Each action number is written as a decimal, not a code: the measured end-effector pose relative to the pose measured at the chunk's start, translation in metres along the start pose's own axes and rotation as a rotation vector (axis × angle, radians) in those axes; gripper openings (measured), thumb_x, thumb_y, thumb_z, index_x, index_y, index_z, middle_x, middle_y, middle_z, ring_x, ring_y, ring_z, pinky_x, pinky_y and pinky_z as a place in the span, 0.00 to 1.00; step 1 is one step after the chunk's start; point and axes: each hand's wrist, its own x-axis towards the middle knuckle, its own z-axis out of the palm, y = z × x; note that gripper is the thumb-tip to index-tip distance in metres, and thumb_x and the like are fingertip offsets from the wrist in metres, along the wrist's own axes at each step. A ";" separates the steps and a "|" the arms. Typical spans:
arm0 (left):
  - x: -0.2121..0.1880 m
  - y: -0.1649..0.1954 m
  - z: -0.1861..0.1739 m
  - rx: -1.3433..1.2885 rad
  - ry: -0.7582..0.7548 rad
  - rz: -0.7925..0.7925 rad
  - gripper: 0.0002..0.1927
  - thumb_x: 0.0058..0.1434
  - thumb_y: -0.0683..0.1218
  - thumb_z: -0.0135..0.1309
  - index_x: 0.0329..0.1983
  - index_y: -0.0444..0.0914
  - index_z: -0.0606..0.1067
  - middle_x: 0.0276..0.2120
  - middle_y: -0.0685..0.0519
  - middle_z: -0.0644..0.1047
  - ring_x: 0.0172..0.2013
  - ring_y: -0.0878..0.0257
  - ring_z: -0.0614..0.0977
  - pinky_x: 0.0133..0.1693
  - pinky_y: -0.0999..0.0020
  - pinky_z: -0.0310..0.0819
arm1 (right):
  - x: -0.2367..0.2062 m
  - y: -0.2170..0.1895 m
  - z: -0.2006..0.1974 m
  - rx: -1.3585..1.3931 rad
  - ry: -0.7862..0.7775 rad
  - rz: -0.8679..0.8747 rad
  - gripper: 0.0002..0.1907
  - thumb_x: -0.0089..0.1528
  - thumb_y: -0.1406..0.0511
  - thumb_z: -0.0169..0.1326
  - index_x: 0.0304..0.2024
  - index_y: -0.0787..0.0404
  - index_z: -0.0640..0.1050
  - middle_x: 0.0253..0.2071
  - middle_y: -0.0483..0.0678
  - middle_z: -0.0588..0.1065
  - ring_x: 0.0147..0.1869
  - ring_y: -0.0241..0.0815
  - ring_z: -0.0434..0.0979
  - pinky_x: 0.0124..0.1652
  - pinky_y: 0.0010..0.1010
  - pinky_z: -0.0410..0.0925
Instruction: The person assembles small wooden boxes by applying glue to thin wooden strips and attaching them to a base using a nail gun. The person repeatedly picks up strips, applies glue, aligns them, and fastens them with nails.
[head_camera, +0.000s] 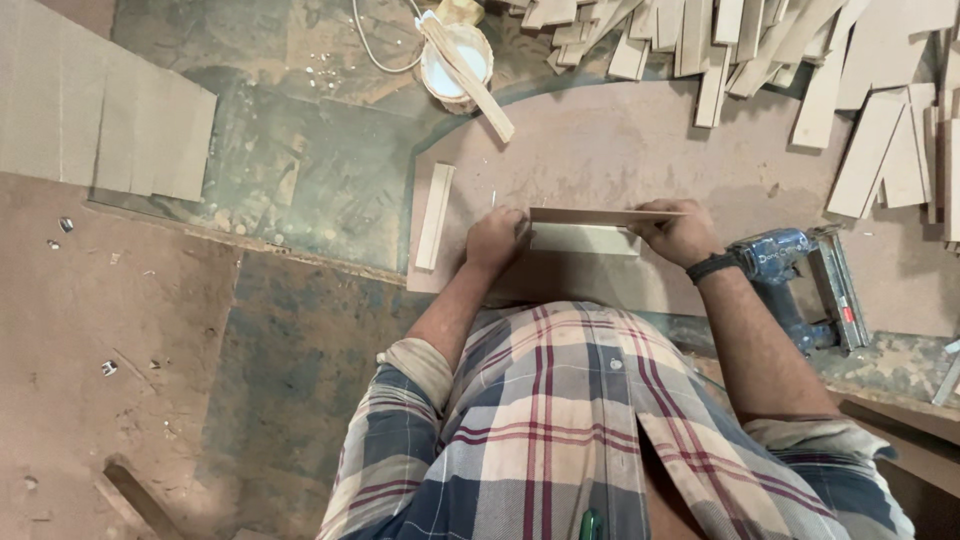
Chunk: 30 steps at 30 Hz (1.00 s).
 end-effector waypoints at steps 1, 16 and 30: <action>0.000 0.000 0.001 -0.004 0.004 0.012 0.12 0.59 0.56 0.59 0.39 0.45 0.79 0.38 0.49 0.79 0.40 0.47 0.82 0.40 0.50 0.77 | 0.000 0.000 0.000 -0.023 -0.005 -0.019 0.09 0.60 0.61 0.63 0.43 0.53 0.85 0.36 0.51 0.81 0.38 0.51 0.81 0.39 0.38 0.74; 0.016 -0.008 0.009 0.070 0.027 0.226 0.06 0.61 0.46 0.55 0.31 0.40 0.77 0.32 0.48 0.78 0.35 0.46 0.82 0.36 0.50 0.77 | 0.000 0.011 -0.002 -0.059 -0.032 -0.151 0.06 0.58 0.68 0.55 0.36 0.55 0.83 0.36 0.52 0.80 0.38 0.53 0.81 0.39 0.40 0.74; 0.024 -0.012 0.011 -0.044 -0.032 0.318 0.06 0.55 0.41 0.52 0.30 0.41 0.79 0.35 0.48 0.80 0.37 0.46 0.82 0.37 0.51 0.77 | -0.007 0.021 0.004 -0.043 -0.046 -0.148 0.07 0.57 0.70 0.54 0.34 0.55 0.82 0.33 0.51 0.81 0.35 0.52 0.82 0.38 0.40 0.75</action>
